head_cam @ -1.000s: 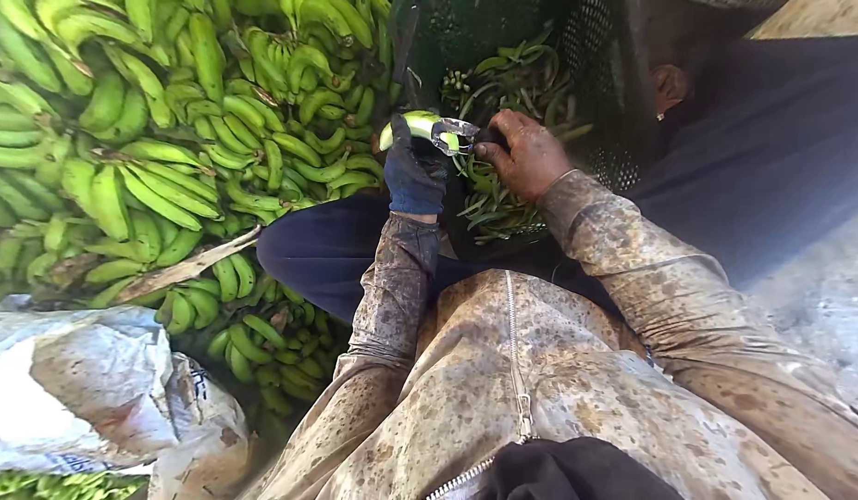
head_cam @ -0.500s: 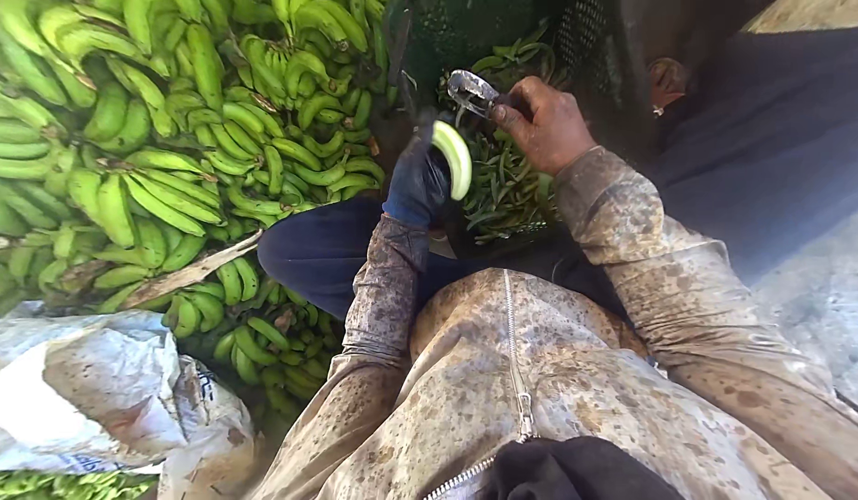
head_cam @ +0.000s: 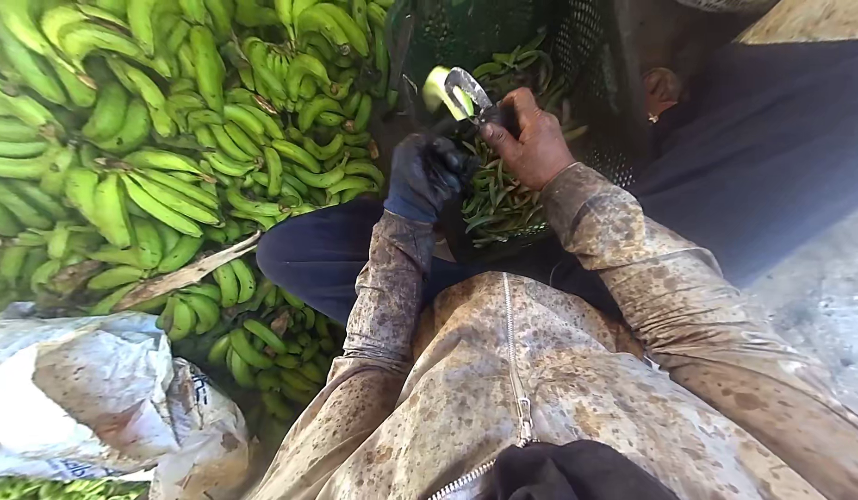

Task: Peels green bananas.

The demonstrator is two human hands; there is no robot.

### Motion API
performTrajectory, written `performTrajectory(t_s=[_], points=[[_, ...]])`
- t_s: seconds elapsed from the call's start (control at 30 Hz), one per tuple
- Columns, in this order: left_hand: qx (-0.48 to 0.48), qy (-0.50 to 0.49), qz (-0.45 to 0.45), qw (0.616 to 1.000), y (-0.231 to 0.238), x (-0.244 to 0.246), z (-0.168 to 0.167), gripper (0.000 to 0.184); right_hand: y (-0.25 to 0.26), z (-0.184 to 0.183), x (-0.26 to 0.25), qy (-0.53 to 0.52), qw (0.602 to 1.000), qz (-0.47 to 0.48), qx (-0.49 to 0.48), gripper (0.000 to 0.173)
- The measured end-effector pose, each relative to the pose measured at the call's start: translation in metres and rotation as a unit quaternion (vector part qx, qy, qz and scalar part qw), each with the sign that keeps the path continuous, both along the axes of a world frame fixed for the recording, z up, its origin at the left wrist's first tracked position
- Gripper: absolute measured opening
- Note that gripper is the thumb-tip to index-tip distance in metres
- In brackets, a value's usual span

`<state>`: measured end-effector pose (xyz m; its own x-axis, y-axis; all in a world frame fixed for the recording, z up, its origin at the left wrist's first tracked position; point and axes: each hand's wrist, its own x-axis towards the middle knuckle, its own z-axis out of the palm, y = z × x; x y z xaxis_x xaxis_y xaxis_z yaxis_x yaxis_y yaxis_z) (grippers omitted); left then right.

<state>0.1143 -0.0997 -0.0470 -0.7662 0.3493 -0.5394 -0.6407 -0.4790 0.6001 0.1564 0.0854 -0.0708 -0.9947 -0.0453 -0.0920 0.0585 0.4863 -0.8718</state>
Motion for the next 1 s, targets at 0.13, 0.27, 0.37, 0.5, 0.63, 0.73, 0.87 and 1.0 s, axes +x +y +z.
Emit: performTrajectory(t_s=[0.13,0.27,0.37,0.5,0.63,0.73,0.87,1.0], points=[[-0.025,-0.001,-0.035,0.999,0.01,0.006,-0.011,0.033,-0.008,-0.003,0.001,-0.08,0.994,0.031,0.063,0.042],[-0.184,0.024,-0.065,0.98,0.0,0.005,-0.022,0.023,0.029,0.028,0.004,-0.076,0.992,-0.101,0.016,0.049],[-0.342,0.061,-0.06,0.936,0.007,-0.011,-0.039,0.036,0.074,0.064,-0.008,0.01,0.984,-0.176,-0.031,0.042],[-0.575,0.197,-0.332,0.722,0.042,-0.042,-0.082,0.044,0.118,0.095,-0.019,0.062,0.988,-0.144,0.003,0.029],[-0.696,0.175,-0.461,0.521,0.081,-0.059,-0.147,0.053,0.127,0.073,-0.031,0.051,0.983,-0.169,0.043,0.033],[-0.753,0.178,-0.445,0.45,0.087,-0.059,-0.192,0.06,0.125,0.071,-0.032,0.062,0.98,-0.183,0.047,0.036],[-0.713,0.064,-0.542,0.441,0.125,-0.067,-0.132,0.066,0.126,0.07,-0.04,0.076,0.978,-0.191,0.036,0.037],[-0.686,0.052,-0.456,0.565,0.126,-0.069,-0.115,0.051,0.125,0.073,-0.045,0.056,0.979,-0.184,0.065,0.039]])
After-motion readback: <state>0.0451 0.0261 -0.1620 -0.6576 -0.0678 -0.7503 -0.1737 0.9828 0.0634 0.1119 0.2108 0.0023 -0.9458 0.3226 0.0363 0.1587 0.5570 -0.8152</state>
